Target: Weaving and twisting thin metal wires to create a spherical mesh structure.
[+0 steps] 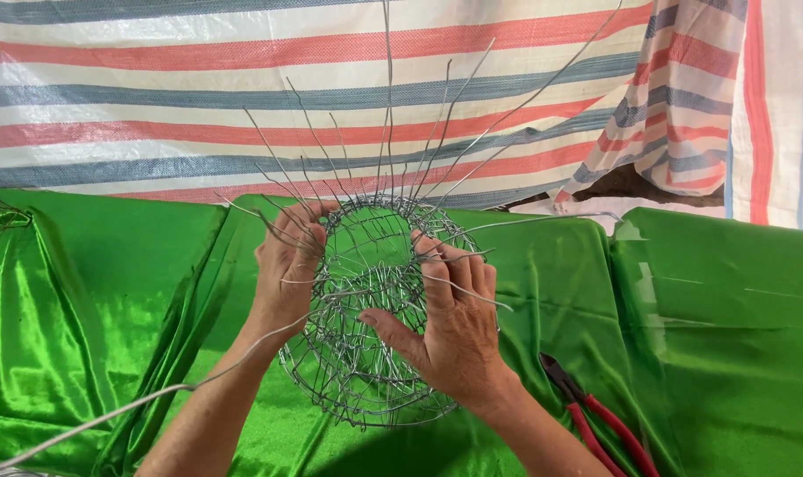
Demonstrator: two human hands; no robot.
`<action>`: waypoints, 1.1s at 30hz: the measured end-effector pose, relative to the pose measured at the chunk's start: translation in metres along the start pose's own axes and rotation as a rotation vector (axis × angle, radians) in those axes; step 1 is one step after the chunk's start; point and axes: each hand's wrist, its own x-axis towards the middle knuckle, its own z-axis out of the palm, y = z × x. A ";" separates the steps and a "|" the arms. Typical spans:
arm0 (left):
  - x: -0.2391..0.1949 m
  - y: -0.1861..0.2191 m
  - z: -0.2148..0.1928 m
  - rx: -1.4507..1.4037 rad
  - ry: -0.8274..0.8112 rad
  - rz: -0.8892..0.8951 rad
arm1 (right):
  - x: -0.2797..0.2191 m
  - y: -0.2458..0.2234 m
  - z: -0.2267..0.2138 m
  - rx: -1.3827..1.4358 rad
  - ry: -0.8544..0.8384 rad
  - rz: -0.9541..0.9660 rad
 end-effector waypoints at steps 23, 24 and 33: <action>0.028 -0.001 -0.034 -0.492 -0.232 -0.029 | -0.001 0.005 0.001 0.034 -0.019 -0.013; 0.033 0.004 -0.036 -0.428 -0.293 -0.084 | -0.003 0.005 0.001 0.039 -0.027 -0.003; 0.054 -0.008 -0.042 -0.549 -0.536 0.224 | -0.005 0.006 0.002 -0.004 -0.107 0.099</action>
